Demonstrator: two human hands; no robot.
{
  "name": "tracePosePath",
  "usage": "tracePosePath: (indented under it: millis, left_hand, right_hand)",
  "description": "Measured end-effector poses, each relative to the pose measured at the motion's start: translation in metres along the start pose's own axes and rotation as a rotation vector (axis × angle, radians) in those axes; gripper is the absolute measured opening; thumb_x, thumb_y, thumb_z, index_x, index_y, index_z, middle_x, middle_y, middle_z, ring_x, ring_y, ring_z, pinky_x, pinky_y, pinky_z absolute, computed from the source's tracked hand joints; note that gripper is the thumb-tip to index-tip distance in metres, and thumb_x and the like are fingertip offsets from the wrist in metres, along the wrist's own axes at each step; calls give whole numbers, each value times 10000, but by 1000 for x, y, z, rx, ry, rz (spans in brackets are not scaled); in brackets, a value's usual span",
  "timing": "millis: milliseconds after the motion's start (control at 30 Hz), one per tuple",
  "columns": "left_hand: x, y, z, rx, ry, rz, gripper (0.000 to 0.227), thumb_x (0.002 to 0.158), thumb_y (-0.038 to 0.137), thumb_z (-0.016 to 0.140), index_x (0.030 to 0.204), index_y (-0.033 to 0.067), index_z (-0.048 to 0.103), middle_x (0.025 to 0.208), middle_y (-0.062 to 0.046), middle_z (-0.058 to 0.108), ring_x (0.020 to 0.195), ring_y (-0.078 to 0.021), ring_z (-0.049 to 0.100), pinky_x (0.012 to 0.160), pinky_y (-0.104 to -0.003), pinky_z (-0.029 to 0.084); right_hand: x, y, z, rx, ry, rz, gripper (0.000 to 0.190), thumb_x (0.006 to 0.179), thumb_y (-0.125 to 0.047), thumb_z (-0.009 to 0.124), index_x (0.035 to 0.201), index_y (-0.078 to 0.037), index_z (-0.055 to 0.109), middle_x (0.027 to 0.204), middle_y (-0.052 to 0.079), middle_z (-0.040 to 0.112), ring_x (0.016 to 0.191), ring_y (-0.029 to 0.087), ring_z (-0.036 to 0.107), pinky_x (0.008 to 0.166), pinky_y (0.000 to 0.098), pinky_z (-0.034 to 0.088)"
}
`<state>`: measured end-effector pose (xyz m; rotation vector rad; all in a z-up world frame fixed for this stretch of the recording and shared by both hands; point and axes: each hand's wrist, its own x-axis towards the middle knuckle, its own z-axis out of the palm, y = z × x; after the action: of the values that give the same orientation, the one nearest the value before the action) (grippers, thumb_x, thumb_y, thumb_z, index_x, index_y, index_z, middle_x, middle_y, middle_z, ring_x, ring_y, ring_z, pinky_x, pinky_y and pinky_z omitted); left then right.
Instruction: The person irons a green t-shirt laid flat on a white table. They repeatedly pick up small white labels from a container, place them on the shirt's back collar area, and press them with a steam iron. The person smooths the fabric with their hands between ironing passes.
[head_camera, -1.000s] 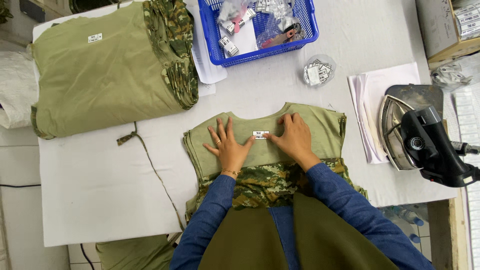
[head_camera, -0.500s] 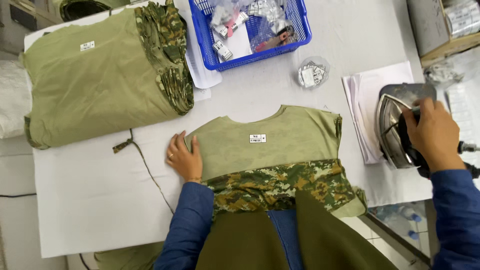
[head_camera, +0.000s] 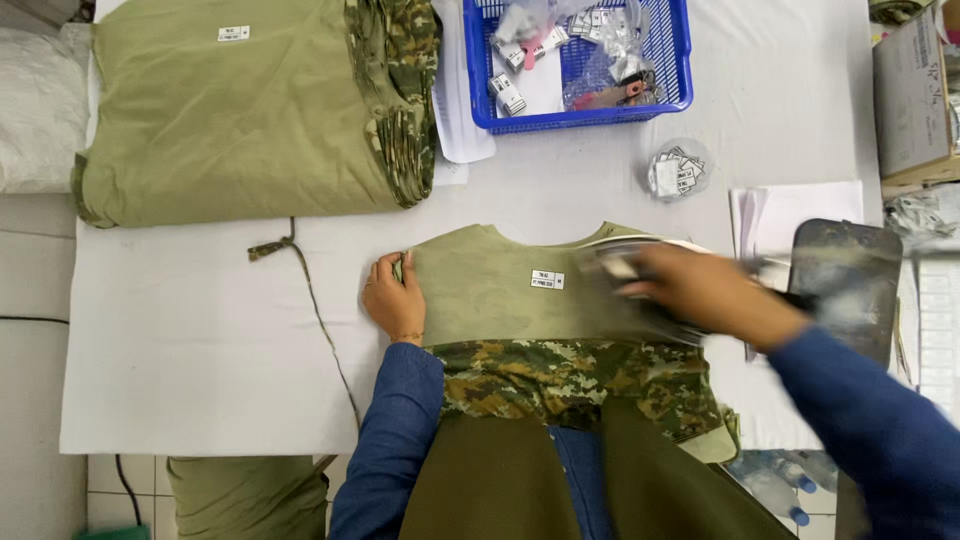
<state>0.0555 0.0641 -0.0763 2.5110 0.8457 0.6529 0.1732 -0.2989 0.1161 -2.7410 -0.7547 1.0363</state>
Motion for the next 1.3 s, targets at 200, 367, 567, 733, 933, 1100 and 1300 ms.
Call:
tracePosePath:
  millis: [200,367,567,733,933,1100,1300]
  left_hand:
    - [-4,1,-4,34,20,17,198,962,357,629,931,167,675,926,7,695,800,-238,643,689,-417,460]
    - [-1,4,-5,83,-19,-49,171,938,370,643,950,200,654,896,31,658,814,-244,655,732,-409,475]
    - [0,9,-10,99,-66,-71,124,910,307,677,965,211,622,861,25,620,799,-269,661,748,-408,486]
    - [2,3,-2,96,-37,-54,136,894,324,681,958,215,630,871,6,629,810,-290,668,741,-429,487]
    - [-2,18,-23,102,-226,-104,229,1027,372,489,1090,193,617,1036,-50,623,937,-359,665,840,-490,480]
    - [-53,97,-79,-196,-387,239,192,967,182,584,1151,149,627,1052,-66,650,967,-318,651,884,-428,483]
    - [-120,129,-95,-313,-1057,451,375,1033,431,446,1106,131,659,934,-70,711,810,-272,694,631,-356,556]
  right_hand:
    - [99,-122,38,-100,151,-546,398,951,-461,579,1148,-134,467,816,153,596,563,357,562,433,470,434]
    - [58,-88,12,33,97,-421,361,923,-414,608,1094,-118,492,892,167,637,756,387,620,630,503,475]
    - [-16,88,28,172,259,320,498,943,-528,560,1184,-98,630,1090,285,703,1029,508,646,891,577,500]
    - [-53,268,80,222,516,557,508,976,-651,612,1251,-225,625,1109,270,704,1044,497,646,872,541,493]
    - [-66,219,78,78,569,676,753,958,-711,515,1423,-127,415,1236,300,641,1031,491,666,802,580,522]
    - [-48,51,146,-455,576,228,258,892,-310,647,1035,-101,598,859,38,610,808,226,667,625,329,517]
    - [-34,-18,159,607,-65,-299,121,882,-177,628,877,-76,695,847,121,747,880,296,708,788,393,508]
